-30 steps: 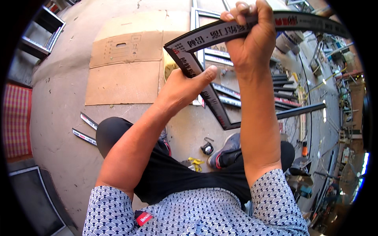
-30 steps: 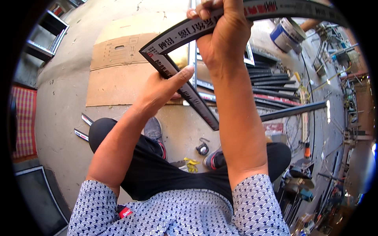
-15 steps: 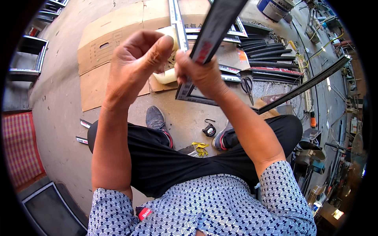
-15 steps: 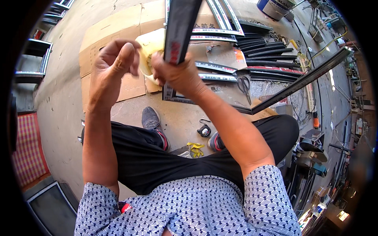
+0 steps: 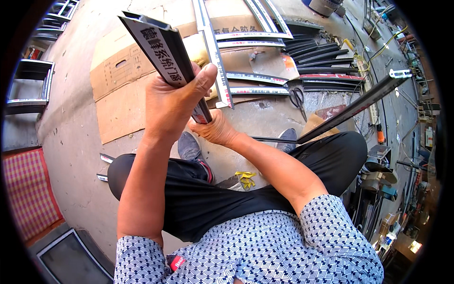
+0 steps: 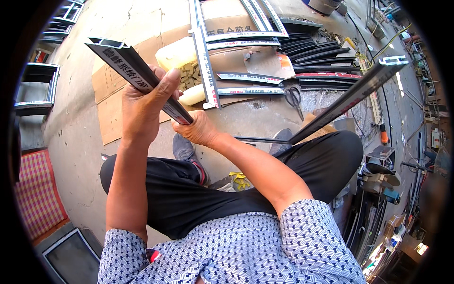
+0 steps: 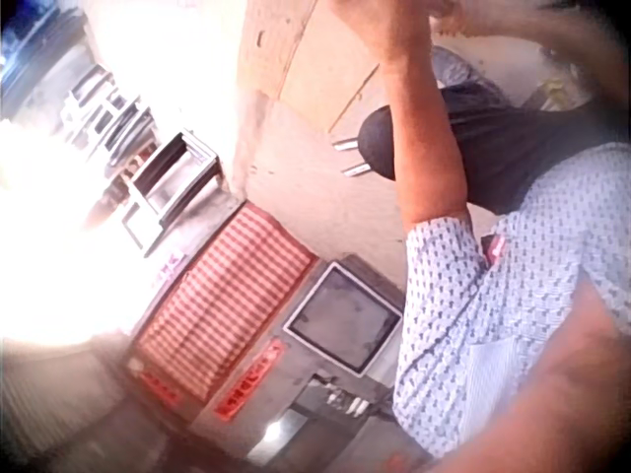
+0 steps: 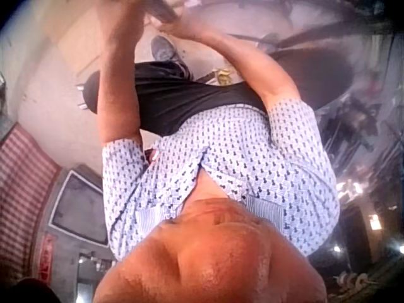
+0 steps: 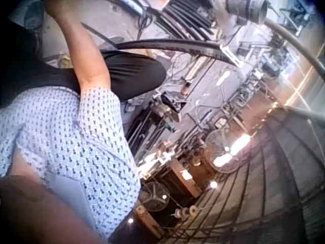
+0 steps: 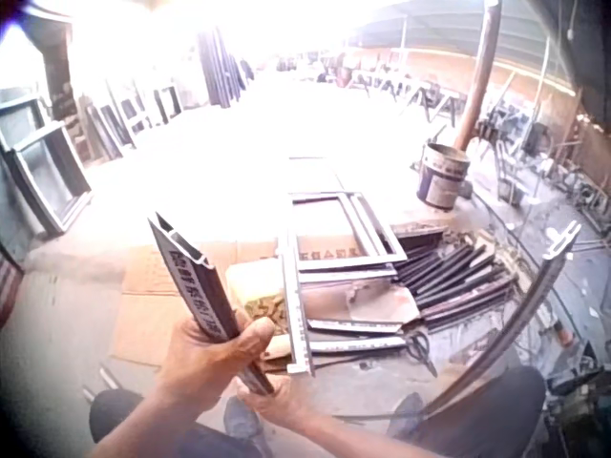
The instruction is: The person sits on the floor and assembles window frames by inserting small white plastic corner connectors into the ends of black metal profiles. They repeatedly pick up profiles, insert the connectors, and join the pieces together to form rectangular frames.
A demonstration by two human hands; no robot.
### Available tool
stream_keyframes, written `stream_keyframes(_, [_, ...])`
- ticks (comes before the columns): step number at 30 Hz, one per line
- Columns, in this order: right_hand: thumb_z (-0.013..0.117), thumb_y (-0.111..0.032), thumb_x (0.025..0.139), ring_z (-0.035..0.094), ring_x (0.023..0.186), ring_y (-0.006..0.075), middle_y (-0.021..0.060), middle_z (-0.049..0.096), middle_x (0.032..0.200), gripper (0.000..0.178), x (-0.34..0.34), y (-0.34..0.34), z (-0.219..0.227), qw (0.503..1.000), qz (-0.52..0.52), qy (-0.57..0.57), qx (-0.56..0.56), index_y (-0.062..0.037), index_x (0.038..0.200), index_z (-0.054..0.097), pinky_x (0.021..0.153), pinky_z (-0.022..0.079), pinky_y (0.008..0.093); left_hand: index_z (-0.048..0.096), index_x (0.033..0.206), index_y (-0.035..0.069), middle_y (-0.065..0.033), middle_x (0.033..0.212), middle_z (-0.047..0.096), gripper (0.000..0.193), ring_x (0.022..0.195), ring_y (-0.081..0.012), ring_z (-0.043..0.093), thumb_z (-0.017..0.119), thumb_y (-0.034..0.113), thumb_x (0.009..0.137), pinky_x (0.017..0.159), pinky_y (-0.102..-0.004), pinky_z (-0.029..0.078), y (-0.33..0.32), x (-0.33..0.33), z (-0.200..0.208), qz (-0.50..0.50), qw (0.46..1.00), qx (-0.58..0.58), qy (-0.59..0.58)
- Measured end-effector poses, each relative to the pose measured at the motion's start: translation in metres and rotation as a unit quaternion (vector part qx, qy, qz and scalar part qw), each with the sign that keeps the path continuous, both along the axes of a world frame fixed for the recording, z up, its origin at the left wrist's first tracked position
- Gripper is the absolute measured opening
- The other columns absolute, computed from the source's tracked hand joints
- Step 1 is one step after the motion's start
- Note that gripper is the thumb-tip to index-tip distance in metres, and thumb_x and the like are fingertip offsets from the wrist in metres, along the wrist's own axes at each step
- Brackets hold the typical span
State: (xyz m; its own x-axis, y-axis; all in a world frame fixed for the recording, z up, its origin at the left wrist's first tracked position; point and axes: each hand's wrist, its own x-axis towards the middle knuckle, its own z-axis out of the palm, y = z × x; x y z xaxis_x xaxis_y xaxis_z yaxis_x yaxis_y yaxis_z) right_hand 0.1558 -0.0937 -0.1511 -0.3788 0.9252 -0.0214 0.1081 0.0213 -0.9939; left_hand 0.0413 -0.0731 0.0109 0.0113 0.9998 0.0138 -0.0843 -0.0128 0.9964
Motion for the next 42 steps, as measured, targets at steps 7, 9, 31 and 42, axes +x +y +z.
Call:
stream_keyframes(7, [0.073, -0.027, 0.088, 0.067, 0.095, 0.0284, 0.0184, 0.07, 0.104, 0.036, 0.016, 0.0, 0.007, 0.996, 0.03, -0.079, 0.037, -0.0019, 0.113, 0.066, 0.089, 0.053, 0.0409, 0.068, 0.079, 0.009, -0.0011, 0.072, 0.064, 0.018, 0.07, -0.0106, 0.063, 0.077, 0.013, 0.094, 0.077, -0.0308, 0.054, 0.005, 0.002, -0.027, 0.04, 0.998, -0.046, -0.019])
stream_keyframes(9, [0.073, -0.025, 0.087, 0.067, 0.104, 0.0329, 0.0199, 0.068, 0.113, 0.04, 0.032, 0.003, 0.005, 0.989, 0.054, -0.098, 0.092, -0.0013, 0.118, 0.065, 0.096, 0.052, 0.0426, 0.07, 0.081, 0.007, -0.002, 0.073, 0.065, 0.015, 0.071, -0.0111, 0.063, 0.077, 0.013, 0.093, 0.076, -0.0301, 0.053, 0.008, -0.001, -0.038, 0.041, 0.998, -0.042, -0.028])
stream_keyframes(31, [0.079, -0.03, 0.081, 0.073, 0.099, 0.0368, 0.024, 0.073, 0.104, 0.054, 0.043, 0.102, -0.047, 0.953, -0.159, -0.231, -0.116, 0.0062, 0.115, 0.059, 0.086, 0.057, 0.0448, 0.07, 0.081, 0.006, 0.0038, 0.077, 0.065, 0.01, 0.07, -0.0055, 0.06, 0.075, 0.011, 0.087, 0.062, -0.0281, 0.052, 0.011, 0.015, -0.094, 0.06, 0.986, -0.104, 0.116])
stream_keyframes(42, [0.076, -0.019, 0.087, 0.073, 0.073, 0.0309, 0.0196, 0.072, 0.088, 0.033, 0.108, 0.082, 0.037, 0.968, -0.142, -0.207, 0.013, 0.0003, 0.107, 0.058, 0.068, 0.057, 0.0428, 0.073, 0.087, 0.004, 0.0021, 0.082, 0.068, 0.014, 0.077, -0.0068, 0.06, 0.08, 0.016, 0.088, 0.073, -0.0265, 0.051, 0.02, -0.002, -0.112, 0.084, 0.99, -0.053, 0.099])
